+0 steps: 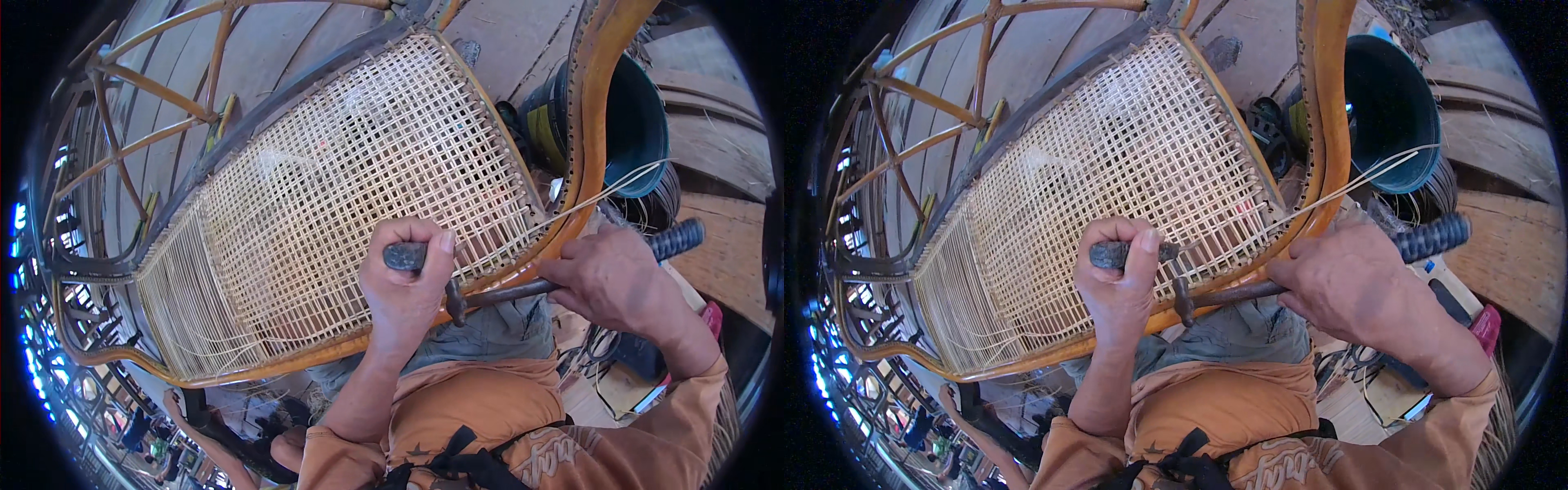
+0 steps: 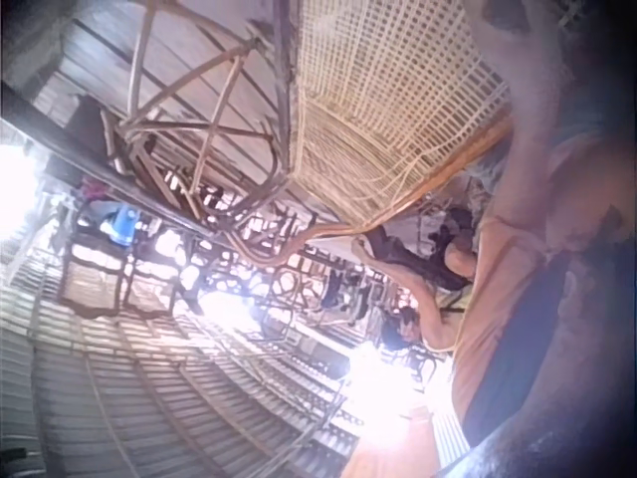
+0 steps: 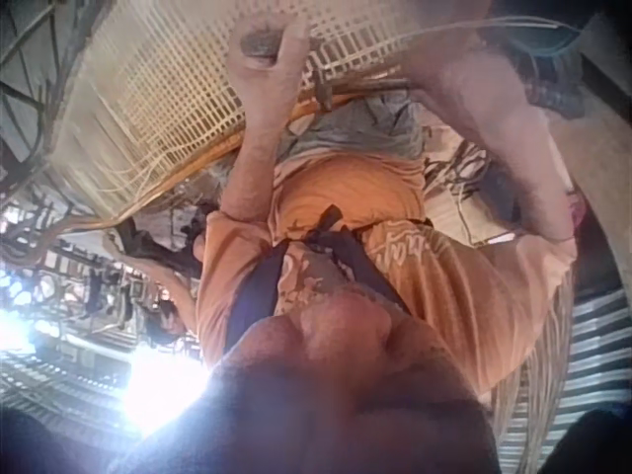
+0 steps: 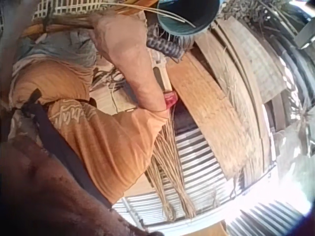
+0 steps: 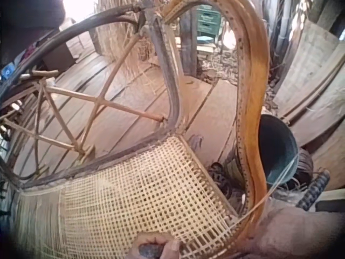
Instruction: Repairing or weaving a rattan bench using strips of material and hand tools.
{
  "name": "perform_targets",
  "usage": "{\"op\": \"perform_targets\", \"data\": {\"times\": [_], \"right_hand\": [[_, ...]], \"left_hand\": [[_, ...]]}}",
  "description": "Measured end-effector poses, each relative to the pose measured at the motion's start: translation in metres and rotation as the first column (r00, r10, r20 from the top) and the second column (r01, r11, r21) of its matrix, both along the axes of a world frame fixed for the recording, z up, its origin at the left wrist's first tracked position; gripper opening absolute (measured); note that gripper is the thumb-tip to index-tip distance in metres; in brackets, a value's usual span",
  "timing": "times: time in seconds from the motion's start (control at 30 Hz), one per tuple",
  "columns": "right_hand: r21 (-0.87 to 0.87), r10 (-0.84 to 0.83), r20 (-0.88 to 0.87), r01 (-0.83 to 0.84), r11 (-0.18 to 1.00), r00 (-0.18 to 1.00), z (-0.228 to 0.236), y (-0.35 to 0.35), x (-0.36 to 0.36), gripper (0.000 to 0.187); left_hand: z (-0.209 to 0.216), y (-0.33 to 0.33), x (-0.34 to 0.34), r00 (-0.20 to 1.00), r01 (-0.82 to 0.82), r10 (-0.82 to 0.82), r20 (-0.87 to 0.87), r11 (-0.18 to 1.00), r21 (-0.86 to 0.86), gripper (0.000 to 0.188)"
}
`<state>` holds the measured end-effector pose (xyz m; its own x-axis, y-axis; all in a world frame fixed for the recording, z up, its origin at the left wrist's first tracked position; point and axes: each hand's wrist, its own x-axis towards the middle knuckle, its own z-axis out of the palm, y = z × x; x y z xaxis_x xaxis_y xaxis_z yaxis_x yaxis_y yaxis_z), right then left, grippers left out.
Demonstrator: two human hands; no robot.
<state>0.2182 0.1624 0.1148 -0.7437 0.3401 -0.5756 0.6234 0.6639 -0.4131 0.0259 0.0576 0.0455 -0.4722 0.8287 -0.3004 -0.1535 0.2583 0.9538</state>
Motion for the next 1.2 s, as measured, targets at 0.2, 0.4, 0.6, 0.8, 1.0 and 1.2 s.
{"op": "perform_targets", "data": {"times": [0.2, 0.4, 0.6, 0.8, 1.0, 1.2], "right_hand": [[0.083, -0.021, 0.004, 0.02, 0.996, 1.0, -0.003, 0.002, 0.004, 0.022], [0.062, 0.008, 0.019, -0.009, 0.998, 1.0, 0.004, 0.007, 0.01, 0.012], [0.0, 0.121, 0.038, -0.121, 0.993, 0.992, 0.003, 0.009, 0.001, 0.019], [0.001, 0.097, 0.09, -0.098, 0.995, 0.991, 0.002, 0.014, -0.002, 0.019], [0.069, 0.009, 0.072, -0.013, 0.998, 0.997, 0.004, 0.011, 0.002, 0.019], [0.009, -0.014, 0.072, 0.013, 1.0, 0.997, 0.013, 0.007, 0.01, 0.024]], "left_hand": [[0.001, 0.0, -0.005, 0.997, -0.024, 0.024, 0.067, 1.0, -0.005, 0.014], [0.003, 0.005, -0.003, 0.995, 0.009, 0.006, 0.104, 0.99, -0.141, 0.014], [-0.002, 0.009, 0.003, 0.993, -0.004, 0.016, 0.115, 0.995, -0.102, 0.014], [-0.001, 0.009, -0.002, 0.977, 0.024, -0.004, 0.213, 0.996, -0.092, 0.014], [0.004, 0.007, -0.003, 0.984, -0.022, 0.034, 0.175, 0.997, -0.071, 0.013], [0.003, 0.014, 0.008, 0.994, 0.015, -0.006, 0.111, 0.997, -0.08, 0.014]]}}
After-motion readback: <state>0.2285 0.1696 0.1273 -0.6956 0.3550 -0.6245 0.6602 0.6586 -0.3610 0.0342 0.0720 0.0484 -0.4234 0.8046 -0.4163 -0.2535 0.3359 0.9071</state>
